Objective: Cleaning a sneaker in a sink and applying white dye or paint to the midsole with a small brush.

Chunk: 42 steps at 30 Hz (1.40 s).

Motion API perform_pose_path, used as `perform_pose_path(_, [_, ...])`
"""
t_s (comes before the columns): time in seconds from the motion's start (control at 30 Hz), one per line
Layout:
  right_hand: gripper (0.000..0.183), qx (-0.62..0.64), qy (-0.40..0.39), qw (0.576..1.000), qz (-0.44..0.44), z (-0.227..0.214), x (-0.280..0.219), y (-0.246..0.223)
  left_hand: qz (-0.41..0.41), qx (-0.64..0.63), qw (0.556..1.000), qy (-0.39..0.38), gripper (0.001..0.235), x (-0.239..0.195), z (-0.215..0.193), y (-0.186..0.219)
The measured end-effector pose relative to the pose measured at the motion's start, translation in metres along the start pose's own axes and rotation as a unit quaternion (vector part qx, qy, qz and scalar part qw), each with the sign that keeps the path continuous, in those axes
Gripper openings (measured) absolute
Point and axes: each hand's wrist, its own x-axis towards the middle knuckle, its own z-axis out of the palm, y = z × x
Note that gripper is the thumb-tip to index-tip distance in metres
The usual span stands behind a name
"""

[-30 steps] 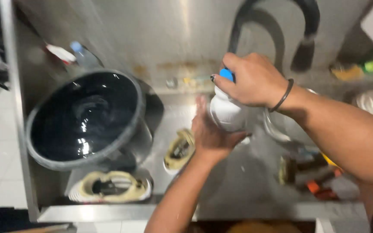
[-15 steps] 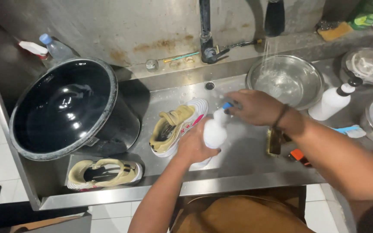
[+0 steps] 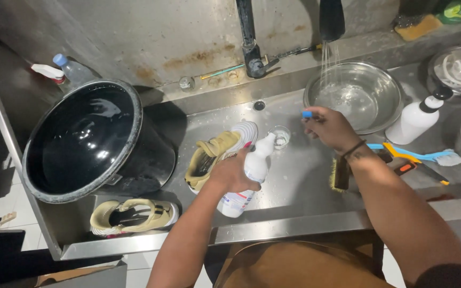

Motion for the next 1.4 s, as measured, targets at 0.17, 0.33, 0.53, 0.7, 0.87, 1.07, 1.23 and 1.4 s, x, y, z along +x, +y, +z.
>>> perform_pose_path(0.17, [0.037, 0.014, 0.047, 0.999, 0.012, -0.013, -0.003, 0.014, -0.006, 0.018, 1.0, -0.02, 0.109, 0.015, -0.001, -0.003])
perform_pose_path(0.33, [0.039, -0.007, 0.046, 0.999, 0.025, -0.017, -0.009, 0.002, -0.007, 0.065, 0.997, -0.051, 0.11, 0.02, -0.012, 0.004])
perform_pose_path(0.53, [0.037, -0.069, 0.054, 0.996, 0.029, -0.029, -0.003, 0.01, -0.016, 0.082, 0.994, -0.073, 0.108, 0.02, -0.024, 0.015])
perform_pose_path(0.7, [0.036, -0.071, 0.061, 0.995, 0.034, -0.033, -0.009, -0.001, -0.011, 0.08, 0.993, -0.081, 0.107, 0.019, -0.029, 0.018])
perform_pose_path(0.87, [0.037, -0.095, 0.055, 0.993, 0.036, -0.035, -0.007, 0.002, -0.013, 0.07, 0.994, -0.086, 0.109, 0.029, -0.03, 0.015])
perform_pose_path(1.07, [0.038, -0.113, 0.038, 0.991, 0.058, -0.038, -0.007, 0.001, -0.017, 0.054, 0.996, -0.074, 0.104, 0.037, -0.023, 0.006])
perform_pose_path(1.23, [0.039, -0.11, 0.033, 0.991, 0.064, -0.038, -0.008, -0.005, -0.013, 0.058, 0.995, -0.077, 0.105, 0.035, -0.025, 0.007])
perform_pose_path(1.4, [0.04, -0.111, 0.035, 0.992, 0.052, -0.037, -0.008, 0.002, -0.015, 0.065, 0.995, -0.078, 0.106, 0.03, -0.027, 0.012])
